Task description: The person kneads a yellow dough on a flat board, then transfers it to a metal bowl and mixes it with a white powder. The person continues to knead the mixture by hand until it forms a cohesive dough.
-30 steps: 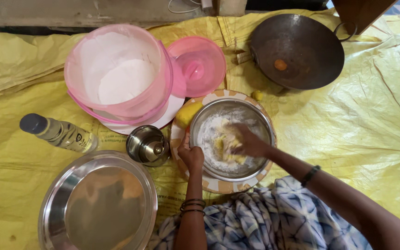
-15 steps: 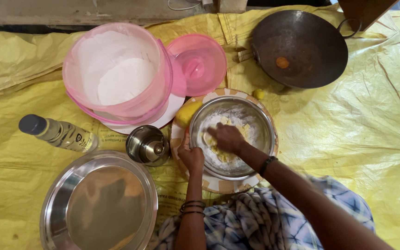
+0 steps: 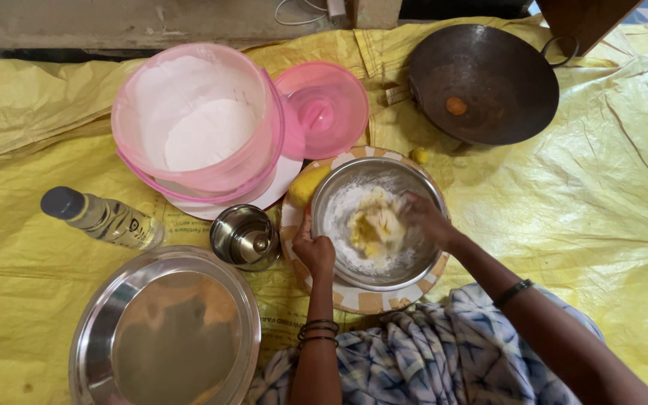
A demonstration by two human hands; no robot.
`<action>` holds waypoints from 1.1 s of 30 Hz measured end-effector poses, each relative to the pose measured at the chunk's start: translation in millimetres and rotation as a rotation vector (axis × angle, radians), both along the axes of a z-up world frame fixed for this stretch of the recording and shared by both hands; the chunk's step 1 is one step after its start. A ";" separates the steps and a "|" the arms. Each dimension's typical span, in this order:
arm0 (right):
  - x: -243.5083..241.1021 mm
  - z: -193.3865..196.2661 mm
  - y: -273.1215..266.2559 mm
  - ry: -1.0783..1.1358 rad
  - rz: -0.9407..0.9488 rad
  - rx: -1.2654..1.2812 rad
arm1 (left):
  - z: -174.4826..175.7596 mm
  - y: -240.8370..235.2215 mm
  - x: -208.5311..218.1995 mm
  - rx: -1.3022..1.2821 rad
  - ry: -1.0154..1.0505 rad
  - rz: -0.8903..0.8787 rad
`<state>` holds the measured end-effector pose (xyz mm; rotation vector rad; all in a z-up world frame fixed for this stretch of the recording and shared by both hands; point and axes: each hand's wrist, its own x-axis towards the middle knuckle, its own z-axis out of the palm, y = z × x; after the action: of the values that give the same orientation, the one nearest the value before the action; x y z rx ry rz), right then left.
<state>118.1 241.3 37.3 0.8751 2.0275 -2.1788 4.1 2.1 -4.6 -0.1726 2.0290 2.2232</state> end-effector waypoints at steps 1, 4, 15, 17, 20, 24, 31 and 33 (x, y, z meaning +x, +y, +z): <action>5.2 10.9 -8.6 -0.072 0.118 0.185 | 1.5 -0.3 0.0 0.003 -0.001 0.002; 3.1 36.1 -49.0 0.002 0.401 0.575 | 3.1 -0.5 0.3 0.023 0.014 0.012; -44.9 30.2 -111.0 0.063 0.802 1.355 | 20.7 -2.8 7.6 -0.024 0.084 0.015; -56.4 20.0 -109.9 0.005 0.765 1.326 | 22.4 -0.8 6.0 0.022 0.059 0.027; -69.2 7.5 -108.6 0.003 0.549 1.283 | 23.4 -1.1 5.3 -0.021 0.045 0.027; -60.3 6.3 -89.0 -0.021 0.052 0.937 | 24.2 -3.9 8.2 -0.097 0.040 0.045; -3.3 -9.8 -74.9 0.036 -0.474 0.552 | 8.6 0.4 5.2 -0.084 0.075 0.046; -5.7 -20.8 -78.1 0.013 -0.452 0.993 | 4.9 1.6 5.9 -0.063 0.063 0.039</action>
<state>112.4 163.2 16.5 1.4813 3.1822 -1.1420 10.0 3.7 0.3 -0.1515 2.1483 2.2162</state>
